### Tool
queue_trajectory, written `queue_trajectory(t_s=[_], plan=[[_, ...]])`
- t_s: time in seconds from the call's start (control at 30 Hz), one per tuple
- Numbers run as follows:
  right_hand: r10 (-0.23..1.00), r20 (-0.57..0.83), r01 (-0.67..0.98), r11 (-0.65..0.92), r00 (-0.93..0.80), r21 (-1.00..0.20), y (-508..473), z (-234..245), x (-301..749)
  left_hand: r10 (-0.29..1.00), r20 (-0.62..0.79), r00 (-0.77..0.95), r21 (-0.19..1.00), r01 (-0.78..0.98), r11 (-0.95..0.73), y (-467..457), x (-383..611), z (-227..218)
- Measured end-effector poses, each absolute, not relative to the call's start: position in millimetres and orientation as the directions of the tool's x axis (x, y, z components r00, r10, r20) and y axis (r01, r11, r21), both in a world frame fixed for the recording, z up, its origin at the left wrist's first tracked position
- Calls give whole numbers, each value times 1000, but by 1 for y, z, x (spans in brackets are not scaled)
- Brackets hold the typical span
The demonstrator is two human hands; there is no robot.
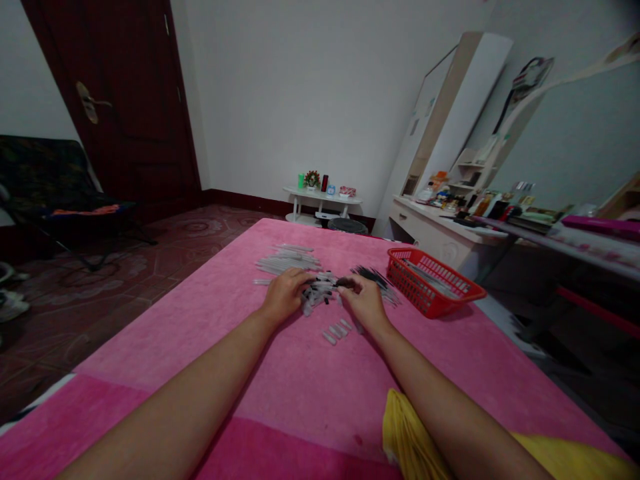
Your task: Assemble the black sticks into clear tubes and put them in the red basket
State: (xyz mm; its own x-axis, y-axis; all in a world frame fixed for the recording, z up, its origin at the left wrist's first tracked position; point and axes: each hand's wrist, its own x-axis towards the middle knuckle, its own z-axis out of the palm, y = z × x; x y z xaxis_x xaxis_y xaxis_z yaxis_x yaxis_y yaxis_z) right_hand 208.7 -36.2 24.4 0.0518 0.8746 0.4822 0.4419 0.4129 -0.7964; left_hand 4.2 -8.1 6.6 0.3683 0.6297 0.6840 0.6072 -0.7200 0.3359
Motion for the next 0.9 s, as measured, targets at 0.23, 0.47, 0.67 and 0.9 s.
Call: queue_trajectory(t_s=[0.23,0.47,0.67,0.9], plan=[[868,496,470,430,20,-771,-39,26,206,623,678,391,315,611,-726,-7,5,5],[837,546,578,460,-29,-674,-40,24,210,617,671,413,298,612,-733,-8,6,5],[800,596,625,498,-63,-602,-38,19,211,606,668,432,290,599,-747,-8,6,4],[851,524,638,419,-30,-646,-44,26,209,587,684,433,283,585,-760,-11,9,7]])
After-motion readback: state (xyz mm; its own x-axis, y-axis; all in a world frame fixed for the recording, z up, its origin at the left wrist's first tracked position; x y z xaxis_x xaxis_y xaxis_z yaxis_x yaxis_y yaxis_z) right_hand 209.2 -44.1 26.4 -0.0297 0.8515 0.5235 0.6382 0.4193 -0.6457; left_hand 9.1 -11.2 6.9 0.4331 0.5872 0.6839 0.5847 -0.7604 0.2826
